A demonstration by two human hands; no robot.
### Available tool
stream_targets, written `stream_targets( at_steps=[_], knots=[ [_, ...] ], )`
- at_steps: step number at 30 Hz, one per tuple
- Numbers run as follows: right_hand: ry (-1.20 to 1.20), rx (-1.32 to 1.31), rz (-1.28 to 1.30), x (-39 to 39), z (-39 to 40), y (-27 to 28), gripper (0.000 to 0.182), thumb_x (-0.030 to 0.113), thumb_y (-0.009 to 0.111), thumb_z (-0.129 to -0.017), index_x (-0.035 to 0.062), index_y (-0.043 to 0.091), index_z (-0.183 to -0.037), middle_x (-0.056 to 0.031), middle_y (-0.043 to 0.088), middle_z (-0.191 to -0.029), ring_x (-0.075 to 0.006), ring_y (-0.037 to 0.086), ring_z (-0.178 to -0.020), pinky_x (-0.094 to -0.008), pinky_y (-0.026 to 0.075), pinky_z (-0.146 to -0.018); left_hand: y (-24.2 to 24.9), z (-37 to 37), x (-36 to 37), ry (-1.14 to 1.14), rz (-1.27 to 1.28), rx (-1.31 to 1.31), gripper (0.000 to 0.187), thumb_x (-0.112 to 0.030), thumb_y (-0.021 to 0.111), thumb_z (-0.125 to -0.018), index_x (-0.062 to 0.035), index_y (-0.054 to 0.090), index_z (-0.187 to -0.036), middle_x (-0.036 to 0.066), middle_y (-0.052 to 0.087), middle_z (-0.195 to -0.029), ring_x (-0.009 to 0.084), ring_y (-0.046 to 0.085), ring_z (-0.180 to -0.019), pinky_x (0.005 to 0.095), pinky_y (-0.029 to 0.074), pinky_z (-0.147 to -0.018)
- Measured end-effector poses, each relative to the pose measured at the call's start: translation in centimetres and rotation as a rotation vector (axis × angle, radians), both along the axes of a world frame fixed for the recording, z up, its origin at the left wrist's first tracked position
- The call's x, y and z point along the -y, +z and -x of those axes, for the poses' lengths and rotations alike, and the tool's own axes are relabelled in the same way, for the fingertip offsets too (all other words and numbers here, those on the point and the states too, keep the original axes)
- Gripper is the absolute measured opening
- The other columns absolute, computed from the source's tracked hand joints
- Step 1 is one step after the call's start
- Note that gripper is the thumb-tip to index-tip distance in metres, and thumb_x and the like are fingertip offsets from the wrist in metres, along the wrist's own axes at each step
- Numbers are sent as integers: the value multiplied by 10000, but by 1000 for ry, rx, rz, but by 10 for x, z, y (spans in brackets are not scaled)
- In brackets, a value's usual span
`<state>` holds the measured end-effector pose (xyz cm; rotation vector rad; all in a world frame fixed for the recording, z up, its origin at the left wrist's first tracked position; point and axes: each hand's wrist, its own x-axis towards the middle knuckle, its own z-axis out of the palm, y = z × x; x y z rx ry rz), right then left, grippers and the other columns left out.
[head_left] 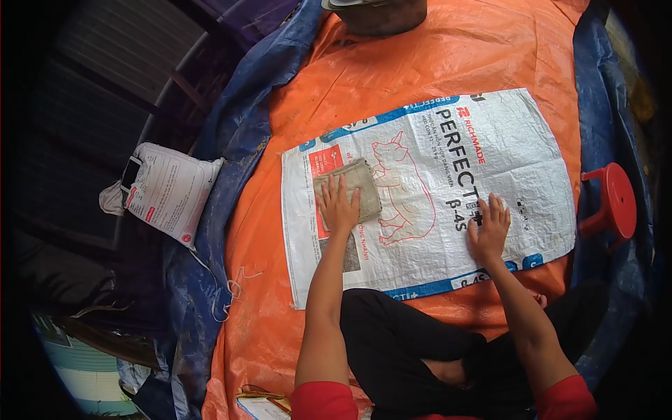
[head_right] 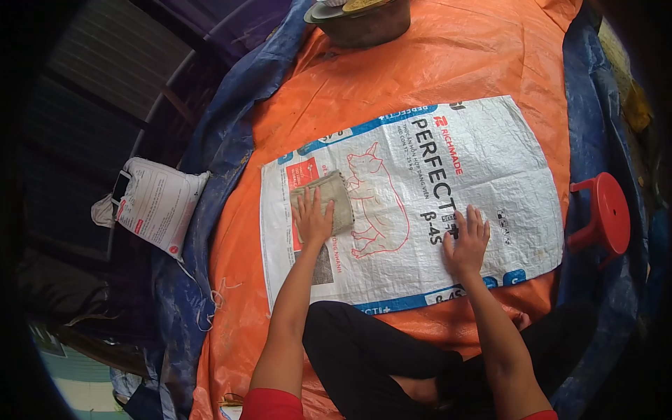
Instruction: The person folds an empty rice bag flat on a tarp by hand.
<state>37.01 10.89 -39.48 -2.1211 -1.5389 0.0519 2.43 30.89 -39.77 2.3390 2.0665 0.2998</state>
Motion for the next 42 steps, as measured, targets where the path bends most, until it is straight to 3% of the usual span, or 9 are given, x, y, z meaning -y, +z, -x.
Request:
stream_targets(
  at_steps=[10,18,21,23,28,30,34,38,42],
  knots=[
    [-6,-53,-8,1,-1,5,567,266,639,-864,90,526,-1391,-174,385,-1554,-344,288,-1486,-542,137,-1230,19,109,29,299,108,-161,662,-545,376,-1034,-182,329,-1586,114,204,-1678,373,146,-1543,581,73,-1229],
    [-2,-64,-25,1,-1,6,568,262,642,-862,77,528,-1387,-182,381,-1555,-348,283,-1487,-546,138,-1229,24,69,73,141,194,-111,793,-603,461,-982,-128,286,-1592,150,175,-1677,397,126,-1538,579,56,-1223],
    [-4,-44,-20,1,0,4,574,264,644,-861,76,525,-1390,-184,382,-1553,-351,283,-1486,-546,136,-1229,38,35,59,346,240,-135,853,-612,504,-951,-102,268,-1592,131,163,-1682,394,127,-1536,577,55,-1224],
    [0,-41,-16,1,1,5,576,266,644,-862,77,523,-1393,-182,383,-1553,-351,283,-1486,-546,136,-1229,19,39,42,420,146,-78,809,-577,502,-960,-123,283,-1592,128,173,-1682,395,135,-1535,578,58,-1224],
    [-3,-49,-8,2,2,8,573,265,638,-865,77,522,-1394,-182,385,-1550,-351,283,-1486,-546,135,-1228,5,45,26,468,136,0,712,-502,486,-986,-173,312,-1593,130,183,-1682,396,140,-1538,580,68,-1225],
    [-11,-63,1,1,1,9,571,264,634,-866,76,522,-1393,-183,387,-1549,-351,284,-1486,-546,134,-1229,6,42,25,428,184,40,675,-467,481,-1000,-190,318,-1594,134,183,-1682,400,139,-1539,579,65,-1226],
    [-4,-39,-12,2,2,6,571,265,631,-863,78,523,-1392,-183,391,-1546,-350,286,-1485,-547,129,-1229,12,-15,61,-138,226,254,676,-410,518,-1004,-219,280,-1607,163,151,-1683,423,116,-1540,573,74,-1228],
    [-6,-21,1,0,3,5,574,260,626,-866,89,512,-1402,-175,391,-1550,-347,289,-1486,-543,132,-1229,22,-109,82,-687,256,121,733,-474,566,-960,-250,295,-1604,156,97,-1694,420,85,-1547,584,59,-1226],
    [-13,-18,8,-1,3,4,573,260,622,-870,100,510,-1408,-169,394,-1549,-345,290,-1486,-542,137,-1227,15,-168,71,-766,131,136,721,-489,598,-938,-290,341,-1582,135,135,-1690,390,77,-1555,618,34,-1217]
  ],
)
